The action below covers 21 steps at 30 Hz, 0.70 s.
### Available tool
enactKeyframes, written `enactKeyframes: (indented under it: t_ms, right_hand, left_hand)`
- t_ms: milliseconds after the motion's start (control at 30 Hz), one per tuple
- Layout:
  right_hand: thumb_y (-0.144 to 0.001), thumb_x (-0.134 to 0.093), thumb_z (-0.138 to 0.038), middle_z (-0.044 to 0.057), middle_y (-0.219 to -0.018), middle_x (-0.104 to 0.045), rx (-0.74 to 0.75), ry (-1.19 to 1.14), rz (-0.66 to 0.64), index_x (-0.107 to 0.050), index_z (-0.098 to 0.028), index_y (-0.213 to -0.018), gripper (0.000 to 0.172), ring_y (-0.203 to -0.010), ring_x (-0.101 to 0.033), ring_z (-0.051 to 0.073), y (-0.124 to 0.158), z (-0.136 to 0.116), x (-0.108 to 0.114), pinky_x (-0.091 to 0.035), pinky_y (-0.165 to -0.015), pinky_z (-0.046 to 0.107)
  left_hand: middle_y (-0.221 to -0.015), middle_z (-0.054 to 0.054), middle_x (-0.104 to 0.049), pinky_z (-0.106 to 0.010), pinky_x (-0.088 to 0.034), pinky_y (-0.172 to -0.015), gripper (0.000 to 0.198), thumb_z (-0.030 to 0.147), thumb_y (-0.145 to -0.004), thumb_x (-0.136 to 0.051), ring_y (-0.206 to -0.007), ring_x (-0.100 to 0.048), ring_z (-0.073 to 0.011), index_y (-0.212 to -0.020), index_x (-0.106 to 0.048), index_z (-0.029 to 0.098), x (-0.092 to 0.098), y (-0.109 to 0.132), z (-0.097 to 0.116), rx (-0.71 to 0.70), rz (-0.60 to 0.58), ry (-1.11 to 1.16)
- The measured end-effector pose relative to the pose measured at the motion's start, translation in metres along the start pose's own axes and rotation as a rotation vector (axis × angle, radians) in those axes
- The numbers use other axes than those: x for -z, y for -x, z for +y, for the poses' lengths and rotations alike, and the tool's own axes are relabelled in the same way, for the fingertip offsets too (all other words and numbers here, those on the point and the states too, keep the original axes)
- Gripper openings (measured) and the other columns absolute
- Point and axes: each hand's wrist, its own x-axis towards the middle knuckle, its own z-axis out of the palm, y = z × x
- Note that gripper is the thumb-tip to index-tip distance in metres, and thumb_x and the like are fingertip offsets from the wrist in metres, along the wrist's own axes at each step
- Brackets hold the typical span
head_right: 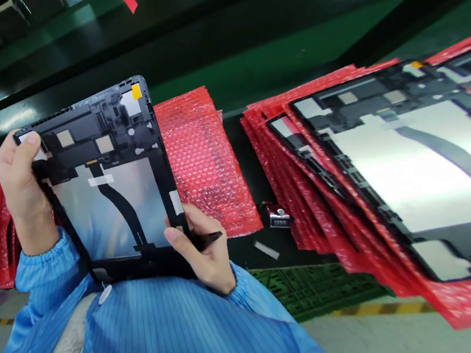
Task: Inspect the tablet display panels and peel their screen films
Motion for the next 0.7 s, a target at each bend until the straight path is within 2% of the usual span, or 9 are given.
enactKeyframes:
  t_ms: [167, 233, 333, 400, 467, 533, 700]
  right_hand:
    - [-0.086, -0.059, -0.031, -0.003, -0.051, -0.043, 0.031, -0.056, 0.012, -0.062, -0.017, -0.078, 0.016, -0.044, -0.035, 0.007, -0.002, -0.003, -0.004, -0.026, -0.041, 0.019]
    - [-0.085, -0.06, -0.03, -0.003, -0.052, -0.043, 0.031, -0.075, 0.04, -0.061, -0.017, -0.077, 0.015, -0.044, -0.036, 0.007, -0.006, -0.007, -0.007, -0.027, -0.041, 0.018]
    - [-0.083, -0.061, -0.034, -0.004, -0.051, -0.04, 0.021, -0.093, 0.088, -0.058, -0.016, -0.072, 0.021, -0.044, -0.033, 0.007, -0.013, -0.018, -0.012, -0.027, -0.04, 0.018]
    - [-0.081, -0.061, -0.038, -0.004, -0.052, -0.037, -0.001, -0.123, 0.11, -0.054, -0.016, -0.069, 0.026, -0.044, -0.031, 0.006, -0.017, -0.024, -0.017, -0.026, -0.04, 0.018]
    - [-0.081, -0.062, -0.041, -0.004, -0.053, -0.035, -0.042, -0.171, 0.132, -0.05, -0.016, -0.066, 0.032, -0.047, -0.032, 0.007, -0.02, -0.03, -0.02, -0.027, -0.042, 0.019]
    - [-0.08, -0.062, -0.045, -0.003, -0.055, -0.034, -0.099, -0.235, 0.146, -0.048, -0.016, -0.064, 0.036, -0.049, -0.035, 0.007, -0.021, -0.033, -0.024, -0.029, -0.044, 0.019]
    - [-0.076, -0.064, -0.053, -0.002, -0.057, -0.034, -0.174, -0.402, 0.196, -0.042, -0.017, -0.06, 0.046, -0.05, -0.035, 0.007, -0.019, -0.039, -0.028, -0.031, -0.044, 0.018]
  left_hand:
    - [-0.058, 0.001, -0.051, -0.028, -0.04, -0.052, 0.019, 0.028, -0.075, -0.068, -0.053, -0.045, -0.0113, -0.062, -0.059, 0.019, 0.001, -0.003, -0.001, -0.023, -0.035, -0.025]
    - [-0.063, 0.0, -0.055, -0.028, -0.045, -0.06, 0.025, 0.037, -0.08, -0.064, -0.06, -0.051, -0.0131, -0.064, -0.061, 0.019, 0.0, -0.005, -0.007, -0.057, -0.032, 0.031]
    - [-0.078, -0.003, -0.065, -0.03, -0.049, -0.08, 0.034, 0.05, -0.085, -0.054, -0.082, -0.06, -0.017, -0.072, -0.064, 0.02, 0.0, -0.007, -0.014, -0.02, -0.08, 0.166]
    - [-0.085, -0.003, -0.068, -0.029, -0.049, -0.084, 0.029, 0.047, -0.083, -0.058, -0.089, -0.061, -0.017, -0.077, -0.067, 0.02, 0.001, -0.007, -0.015, 0.021, -0.153, 0.17]
    - [-0.088, -0.002, -0.068, -0.025, -0.05, -0.078, 0.019, 0.039, -0.077, -0.066, -0.086, -0.06, -0.0157, -0.081, -0.07, 0.021, 0.001, -0.006, -0.011, 0.017, -0.205, 0.119]
    - [-0.084, -0.001, -0.067, -0.023, -0.05, -0.07, 0.013, 0.032, -0.072, -0.071, -0.079, -0.058, -0.0145, -0.078, -0.07, 0.021, -0.001, -0.004, -0.005, -0.003, -0.207, 0.064]
    - [-0.06, 0.001, -0.053, -0.022, -0.044, -0.059, 0.018, 0.031, -0.059, -0.077, -0.06, -0.047, -0.0116, -0.058, -0.064, 0.018, -0.009, -0.002, 0.006, -0.029, -0.149, 0.075]
